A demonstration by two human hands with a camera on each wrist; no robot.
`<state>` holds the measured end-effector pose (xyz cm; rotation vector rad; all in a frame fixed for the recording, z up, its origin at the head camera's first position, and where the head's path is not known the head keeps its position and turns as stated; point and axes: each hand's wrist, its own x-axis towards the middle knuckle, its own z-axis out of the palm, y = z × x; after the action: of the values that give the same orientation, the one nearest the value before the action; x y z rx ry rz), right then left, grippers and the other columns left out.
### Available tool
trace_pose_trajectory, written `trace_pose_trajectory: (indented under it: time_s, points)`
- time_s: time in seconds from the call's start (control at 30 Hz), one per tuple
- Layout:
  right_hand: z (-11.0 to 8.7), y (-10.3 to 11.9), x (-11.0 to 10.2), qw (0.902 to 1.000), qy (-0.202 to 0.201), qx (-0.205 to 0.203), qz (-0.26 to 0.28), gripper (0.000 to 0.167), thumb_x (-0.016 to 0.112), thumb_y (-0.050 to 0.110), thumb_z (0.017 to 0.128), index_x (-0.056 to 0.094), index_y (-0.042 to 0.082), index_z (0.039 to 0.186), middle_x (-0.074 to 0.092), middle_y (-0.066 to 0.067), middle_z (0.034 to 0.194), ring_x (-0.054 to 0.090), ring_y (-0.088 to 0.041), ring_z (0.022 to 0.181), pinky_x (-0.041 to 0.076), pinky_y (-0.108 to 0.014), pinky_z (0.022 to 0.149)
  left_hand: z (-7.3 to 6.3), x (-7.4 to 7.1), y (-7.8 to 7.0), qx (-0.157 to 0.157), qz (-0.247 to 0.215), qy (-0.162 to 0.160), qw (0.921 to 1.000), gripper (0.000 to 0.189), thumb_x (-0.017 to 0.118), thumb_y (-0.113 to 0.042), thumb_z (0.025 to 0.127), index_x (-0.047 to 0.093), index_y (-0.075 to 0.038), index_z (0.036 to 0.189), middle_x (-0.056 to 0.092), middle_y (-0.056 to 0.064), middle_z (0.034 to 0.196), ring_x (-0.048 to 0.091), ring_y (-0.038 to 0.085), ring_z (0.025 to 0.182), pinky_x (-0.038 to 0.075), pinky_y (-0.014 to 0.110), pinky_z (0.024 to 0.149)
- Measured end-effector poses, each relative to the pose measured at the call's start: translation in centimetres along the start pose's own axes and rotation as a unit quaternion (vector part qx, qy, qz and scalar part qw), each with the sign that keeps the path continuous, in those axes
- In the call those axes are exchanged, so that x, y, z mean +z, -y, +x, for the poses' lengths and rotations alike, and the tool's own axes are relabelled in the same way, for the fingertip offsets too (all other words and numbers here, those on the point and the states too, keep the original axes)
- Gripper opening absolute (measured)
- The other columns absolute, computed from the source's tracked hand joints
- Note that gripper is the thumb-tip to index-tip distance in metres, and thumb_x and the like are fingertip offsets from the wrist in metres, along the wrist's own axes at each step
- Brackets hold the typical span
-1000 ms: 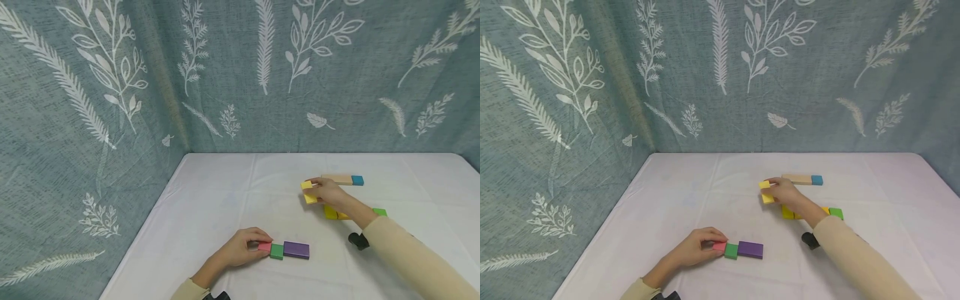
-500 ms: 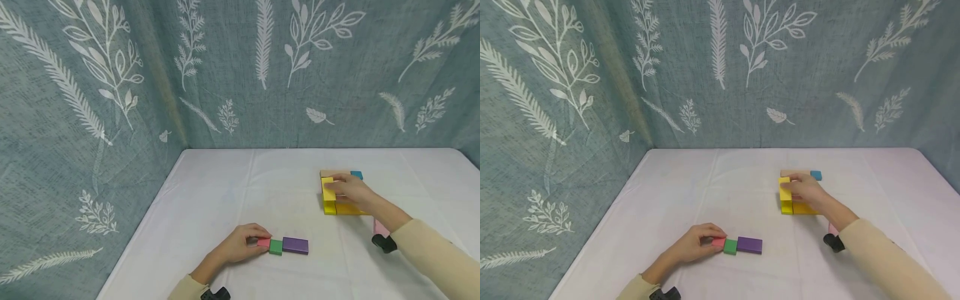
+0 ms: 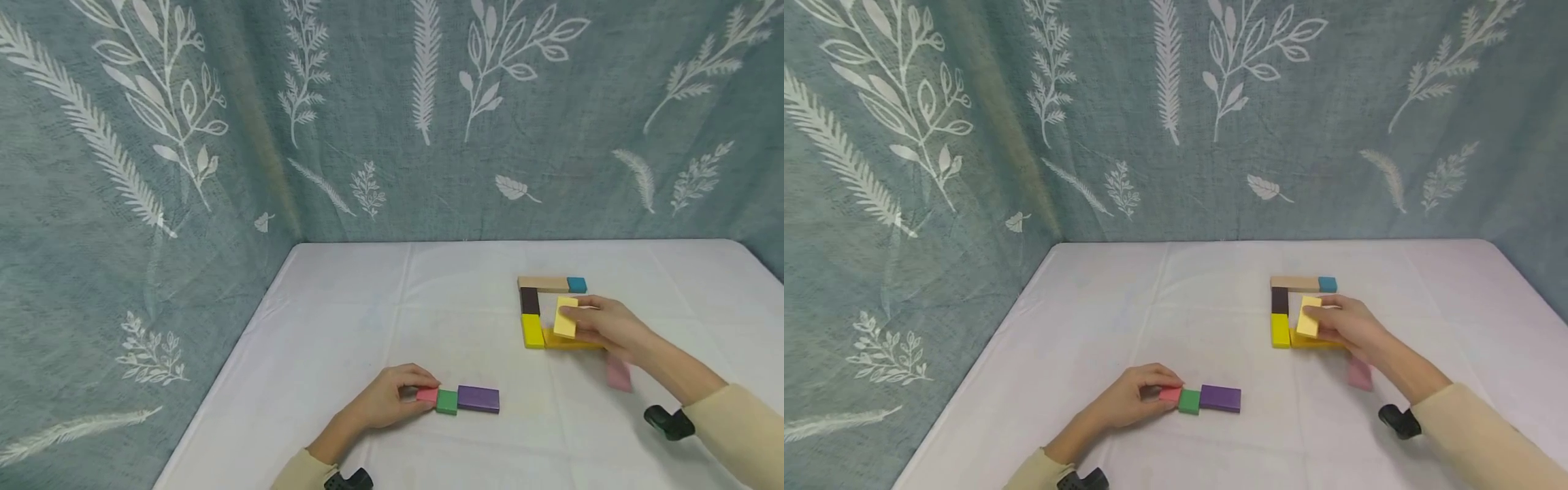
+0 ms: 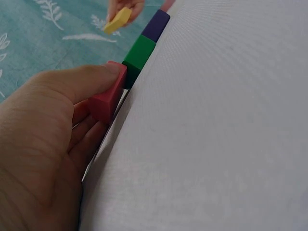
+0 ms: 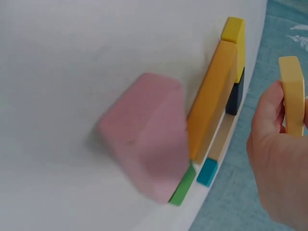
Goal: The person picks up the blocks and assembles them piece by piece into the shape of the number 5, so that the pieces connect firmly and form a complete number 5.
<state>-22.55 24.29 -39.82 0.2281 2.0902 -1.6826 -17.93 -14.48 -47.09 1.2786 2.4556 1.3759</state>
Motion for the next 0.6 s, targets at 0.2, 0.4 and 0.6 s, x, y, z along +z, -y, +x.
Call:
trace_pose_trajectory:
  time_s: [0.2,0.4,0.6]
  points:
    - [-1.1,-1.1,-0.6,0.9997,0.018,-0.01,0.014,0.083,0.059,0.025,0.096,0.004,-0.013,0.146,0.024,-0.032,0.139,0.055,-0.014,0.095,0.049,-0.032,0.088,0.0,-0.1,0.3,0.002,-0.002,0.006,1.0,0.027,0.074,-0.005,0.082,0.07,-0.001,0.109,0.066,0.006,0.106,0.06,0.014,0.1,0.049,0.027,0.086]
    - [-2.2,-2.4,-1.1,0.9997,0.018,-0.01,0.011,0.081,0.062,0.022,0.095,0.008,-0.011,0.146,0.029,-0.031,0.138,0.058,-0.016,0.097,0.049,-0.037,0.089,0.0,0.0,0.5,0.0,-0.007,0.005,1.0,0.028,0.075,-0.005,0.082,0.07,-0.001,0.109,0.066,0.005,0.106,0.06,0.013,0.1,0.048,0.027,0.087]
    - [-3.4,-3.4,-1.8,0.9994,0.012,0.022,0.024,0.086,0.064,0.025,0.093,0.006,-0.011,0.146,0.037,-0.024,0.132,0.058,-0.014,0.095,0.051,-0.034,0.085,-0.1,-0.2,0.4,0.005,-0.001,0.006,1.0,0.028,0.075,-0.006,0.082,0.07,-0.001,0.109,0.066,0.006,0.106,0.06,0.014,0.1,0.048,0.028,0.087]
